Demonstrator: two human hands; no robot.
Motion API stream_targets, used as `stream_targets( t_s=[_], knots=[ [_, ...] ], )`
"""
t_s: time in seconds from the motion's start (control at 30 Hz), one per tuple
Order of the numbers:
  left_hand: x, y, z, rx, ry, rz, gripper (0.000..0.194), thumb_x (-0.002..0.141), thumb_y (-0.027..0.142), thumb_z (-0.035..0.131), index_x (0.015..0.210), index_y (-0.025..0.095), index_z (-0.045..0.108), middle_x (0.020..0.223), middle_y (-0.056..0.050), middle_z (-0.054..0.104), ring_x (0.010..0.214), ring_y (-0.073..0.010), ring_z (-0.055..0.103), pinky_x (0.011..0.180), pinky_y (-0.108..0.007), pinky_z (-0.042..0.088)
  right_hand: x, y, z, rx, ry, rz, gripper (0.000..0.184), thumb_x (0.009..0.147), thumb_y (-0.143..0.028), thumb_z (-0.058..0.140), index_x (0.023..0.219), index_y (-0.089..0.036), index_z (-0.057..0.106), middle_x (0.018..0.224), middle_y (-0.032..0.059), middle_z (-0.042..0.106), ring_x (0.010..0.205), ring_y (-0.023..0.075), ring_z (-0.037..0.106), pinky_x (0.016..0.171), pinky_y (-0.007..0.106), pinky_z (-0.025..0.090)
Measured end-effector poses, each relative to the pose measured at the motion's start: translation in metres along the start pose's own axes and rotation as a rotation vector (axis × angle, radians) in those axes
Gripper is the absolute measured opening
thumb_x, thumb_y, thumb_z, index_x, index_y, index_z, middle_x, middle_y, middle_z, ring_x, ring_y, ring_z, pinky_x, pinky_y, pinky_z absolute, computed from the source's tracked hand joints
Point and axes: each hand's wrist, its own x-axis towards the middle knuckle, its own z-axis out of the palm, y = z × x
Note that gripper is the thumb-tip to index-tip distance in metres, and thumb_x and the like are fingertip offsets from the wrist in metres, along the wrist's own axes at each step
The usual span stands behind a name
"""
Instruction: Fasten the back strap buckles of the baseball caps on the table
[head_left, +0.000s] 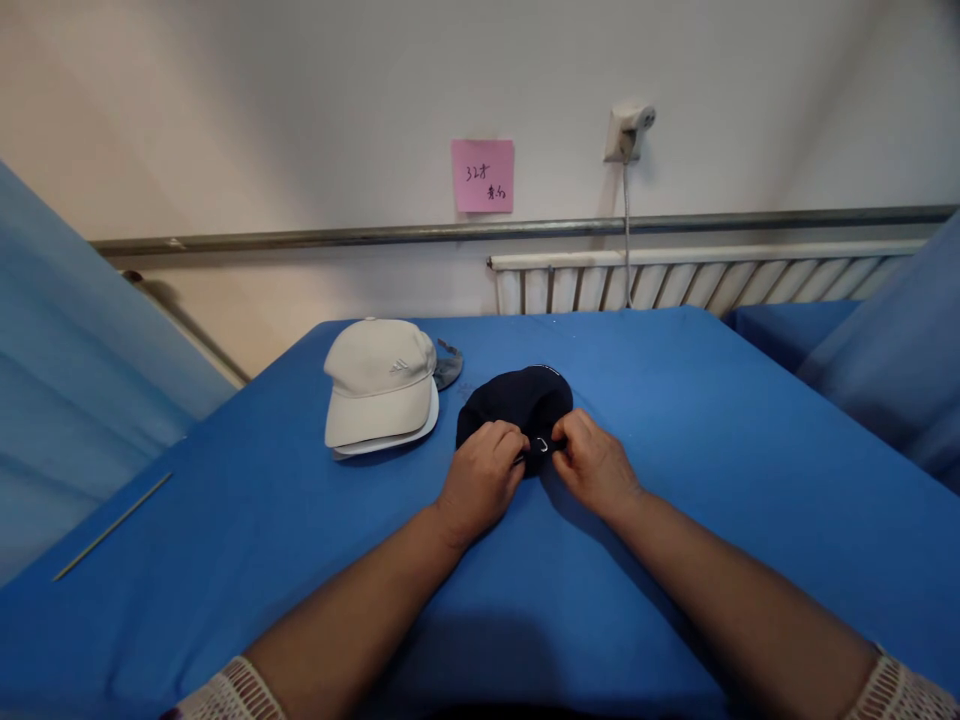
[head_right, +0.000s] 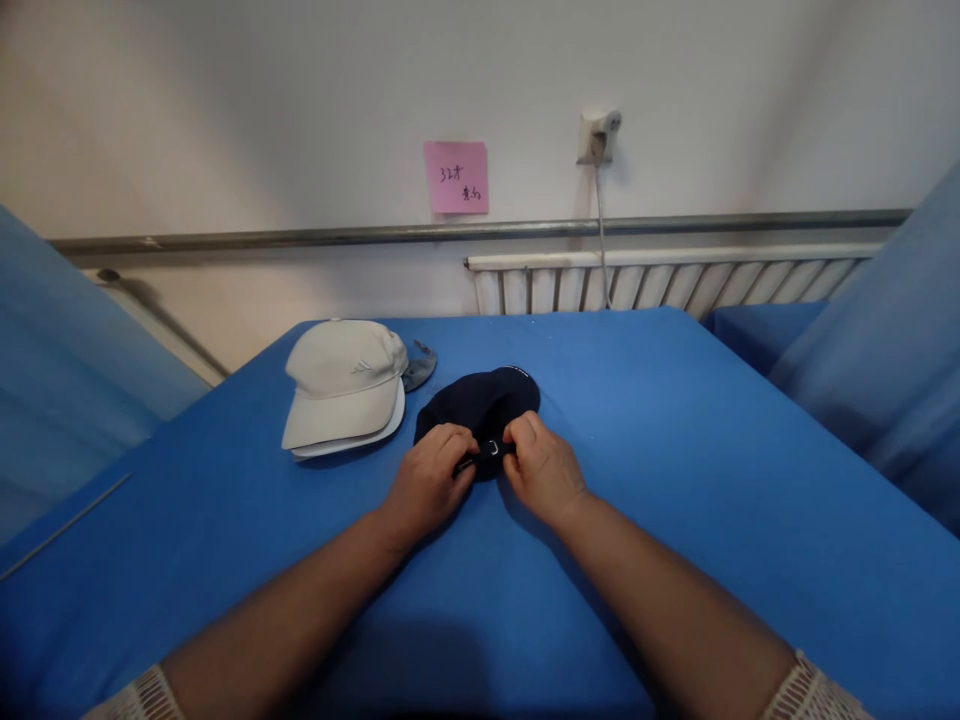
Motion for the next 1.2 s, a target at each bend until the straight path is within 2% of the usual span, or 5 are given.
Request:
stream_targets(
  t_s=[0.23,0.53,0.67,0.83,1.2],
  knots=[
    [0.001,0.004,0.003,0.054,0.102,0.110,0.012,0.083,0.007,0.049,0.081,0.018,0.054,0.087,-0.005,0.061,0.077,-0.0167,0.052,0.069,-0.030,0.044,0.005,0.002,0.000,-0.202,-0.048,0.101,0.026,0.067,-0.005,0.047,0.089,-0.020,0.048,0.091,0.0058,0.053,0.069,0.0169,0.050,0.059,0.029,0.036],
    [0.000,-0.003,-0.003,-0.045,0.177,0.053,0.017,0.078,0.002,0.050,0.082,0.018,0.051,0.087,-0.005,0.059,0.079,-0.0174,0.051,0.071,-0.031,0.044,0.009,0.009,-0.003,-0.232,-0.055,0.089,0.025,0.075,-0.004,0.046,0.094,-0.019,0.052,0.096,0.0084,0.056,0.080,0.0203,0.052,0.070,0.032,0.040],
    [0.000,-0.006,-0.007,-0.066,0.179,0.015,0.020,0.075,0.000,0.050,0.080,0.019,0.050,0.084,-0.004,0.058,0.078,-0.0171,0.051,0.070,-0.031,0.044,0.010,0.015,-0.004,-0.097,-0.008,0.091,0.025,0.078,-0.003,0.042,0.094,-0.019,0.053,0.096,0.0084,0.056,0.081,0.0202,0.054,0.071,0.033,0.043],
    [0.000,-0.004,-0.008,-0.077,0.131,-0.003,0.018,0.075,0.001,0.050,0.081,0.019,0.050,0.084,-0.004,0.058,0.079,-0.0176,0.050,0.071,-0.031,0.043,0.004,-0.003,-0.012,0.203,-0.009,-0.136,0.021,0.084,-0.015,0.054,0.105,-0.021,0.052,0.107,0.0086,0.057,0.098,0.0216,0.055,0.085,0.036,0.046],
    [0.000,-0.004,-0.002,-0.079,0.042,0.010,0.014,0.079,0.005,0.052,0.084,0.019,0.051,0.089,-0.004,0.059,0.082,-0.0183,0.051,0.074,-0.032,0.044,0.002,-0.010,-0.007,0.237,-0.101,-0.155,0.016,0.082,-0.015,0.057,0.095,-0.021,0.049,0.096,0.0068,0.057,0.087,0.0206,0.055,0.076,0.037,0.048]
  ],
)
